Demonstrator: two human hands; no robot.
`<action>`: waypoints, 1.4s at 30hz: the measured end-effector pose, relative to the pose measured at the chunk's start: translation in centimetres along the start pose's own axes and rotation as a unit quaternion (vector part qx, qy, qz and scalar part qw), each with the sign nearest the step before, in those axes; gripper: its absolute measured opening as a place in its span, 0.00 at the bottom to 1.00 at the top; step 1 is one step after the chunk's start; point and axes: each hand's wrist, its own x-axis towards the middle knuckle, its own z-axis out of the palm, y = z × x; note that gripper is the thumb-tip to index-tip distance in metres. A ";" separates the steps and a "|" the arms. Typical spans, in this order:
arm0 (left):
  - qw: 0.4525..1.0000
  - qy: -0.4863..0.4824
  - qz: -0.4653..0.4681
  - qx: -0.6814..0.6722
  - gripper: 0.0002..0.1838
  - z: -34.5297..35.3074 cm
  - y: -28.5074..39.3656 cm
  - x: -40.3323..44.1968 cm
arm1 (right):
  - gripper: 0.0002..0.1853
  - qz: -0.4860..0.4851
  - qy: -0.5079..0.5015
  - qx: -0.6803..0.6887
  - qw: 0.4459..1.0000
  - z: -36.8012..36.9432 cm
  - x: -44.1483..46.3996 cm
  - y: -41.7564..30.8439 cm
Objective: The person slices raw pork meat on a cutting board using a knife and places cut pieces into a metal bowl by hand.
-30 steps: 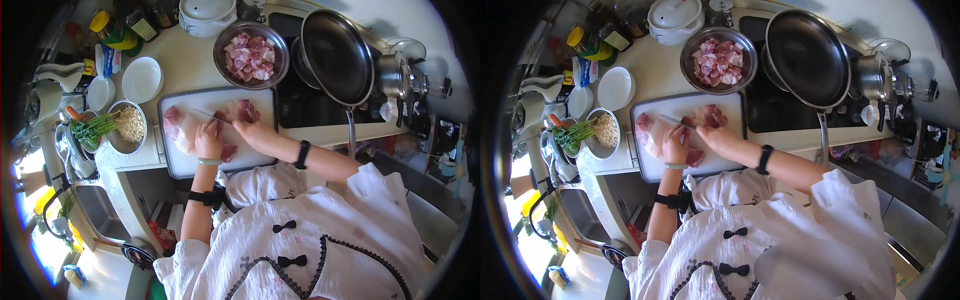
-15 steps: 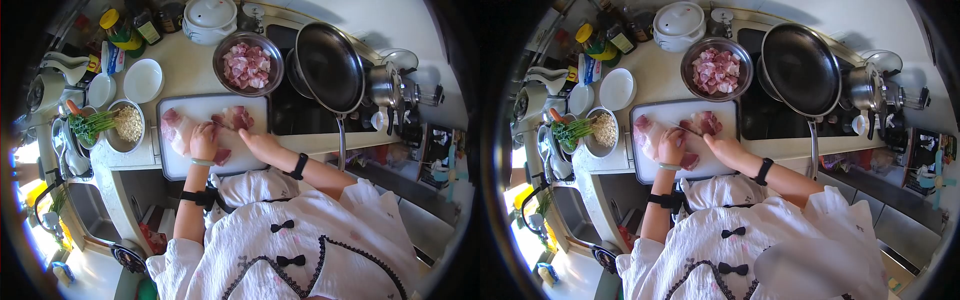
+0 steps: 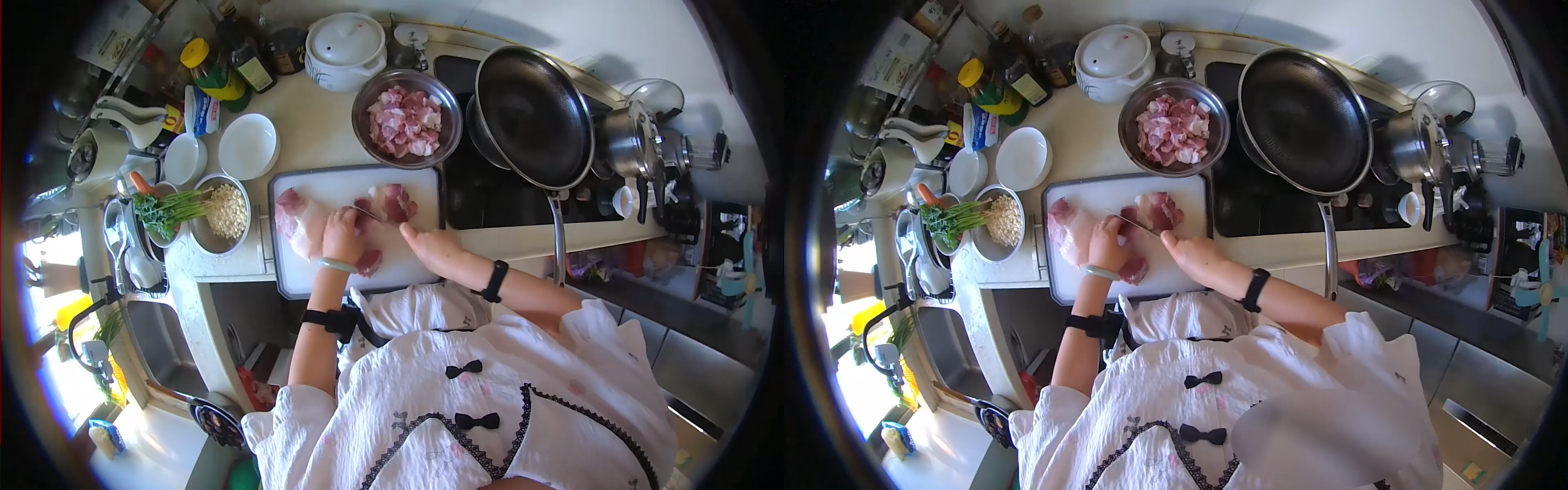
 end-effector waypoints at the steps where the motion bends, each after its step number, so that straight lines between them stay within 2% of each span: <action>1: 0.997 -0.080 0.004 -0.012 0.14 0.0 0.6 0.1 | 0.16 -0.001 0.006 0.000 1.000 0.0 1.0 -0.5; 2: 0.987 -0.160 0.006 -0.021 0.15 -0.1 0.9 0.1 | 0.15 -0.024 0.067 0.020 0.997 0.2 2.5 -1.2; 3: 0.987 -0.133 0.091 -0.023 0.16 1.5 -0.2 -0.4 | 0.14 -0.046 0.128 0.042 0.990 0.6 4.1 -1.8; 4: 0.991 -0.120 0.064 -0.011 0.15 1.2 0.5 -0.4 | 0.11 -0.007 0.082 0.052 0.995 0.8 6.0 -2.0; 6: 0.993 -0.108 0.050 0.010 0.13 0.4 1.0 -0.1 | 0.10 -0.007 0.132 0.043 0.990 0.7 7.1 -1.8; 8: 0.994 -0.089 -0.007 0.054 0.11 -0.3 0.7 0.5 | 0.09 -0.008 0.177 0.028 0.984 0.1 7.2 -1.3; 10: 0.995 -0.087 -0.038 0.032 0.11 -1.3 -0.2 0.8 | 0.12 -0.013 0.183 0.194 0.964 -0.8 4.8 0.5; 11: 0.993 -0.092 -0.072 0.009 0.10 -1.6 -0.3 0.5 | 0.12 -0.002 0.195 0.213 0.957 -2.0 3.5 1.0; 13: 0.992 -0.093 -0.082 -0.001 0.12 -2.0 0.5 0.7 | 0.13 0.020 0.222 0.246 0.943 -4.7 1.0 1.7; 15: 0.999 -0.024 0.007 0.038 0.16 -1.5 1.0 1.5 | 0.14 0.017 0.275 0.253 0.927 -4.7 -0.3 3.5; 16: 0.999 -0.024 0.007 0.037 0.16 -1.3 1.3 2.0 | 0.14 0.017 0.274 0.252 0.928 -4.7 -0.9 3.9; 18: 0.983 -0.146 0.014 0.109 0.17 -0.9 1.9 3.0 | 0.15 0.017 0.275 0.278 0.920 -4.9 -2.3 4.2; 22: 0.975 -0.185 -0.008 0.127 0.15 0.1 0.5 4.4 | 0.14 0.052 0.258 0.261 0.929 -4.5 -4.7 4.1; 24: 0.989 -0.145 -0.038 -0.010 0.14 -0.4 0.1 5.0 | 0.15 0.058 0.288 0.287 0.912 -3.5 -5.6 4.5; 25: 0.988 -0.151 -0.038 -0.009 0.14 -1.1 1.0 5.6 | 0.15 0.063 0.287 0.291 0.910 -3.3 -6.1 4.6; 27: 0.985 -0.041 -0.021 -0.169 0.16 -2.9 3.1 7.7 | 0.17 0.110 0.282 0.309 0.902 -3.4 -6.9 4.7; 30: 0.982 -0.075 0.016 -0.171 0.18 -4.5 6.3 12.2 | 0.17 0.106 0.299 0.290 0.903 -3.5 -7.2 5.3; 32: 0.975 0.043 0.158 -0.152 0.21 -4.1 7.2 14.0 | 0.17 0.108 0.302 0.279 0.905 -3.7 -7.3 5.4; 33: 0.975 0.042 0.159 -0.152 0.21 -4.4 7.7 14.0 | 0.17 0.112 0.304 0.263 0.909 -3.8 -7.3 5.4; 35: 0.983 0.054 0.138 0.112 0.23 -5.0 8.6 13.3 | 0.17 0.119 0.305 0.247 0.912 -3.9 -7.4 5.5; 36: 0.983 0.052 0.139 0.112 0.23 -4.2 7.5 12.7 | 0.17 0.119 0.310 0.254 0.908 -3.8 -7.4 5.5; 38: 0.980 -0.139 0.129 0.056 0.17 -1.2 4.0 10.7 | 0.17 0.122 0.314 0.263 0.904 -3.6 -7.5 5.5; 40: 0.943 -0.259 0.152 0.144 0.16 -0.1 3.7 8.7 | 0.15 0.117 0.317 0.272 0.901 -3.2 -7.6 5.6; 42: 0.954 -0.240 0.134 0.119 0.15 0.6 3.8 7.0 | 0.15 0.114 0.302 0.267 0.908 -2.5 -7.5 6.0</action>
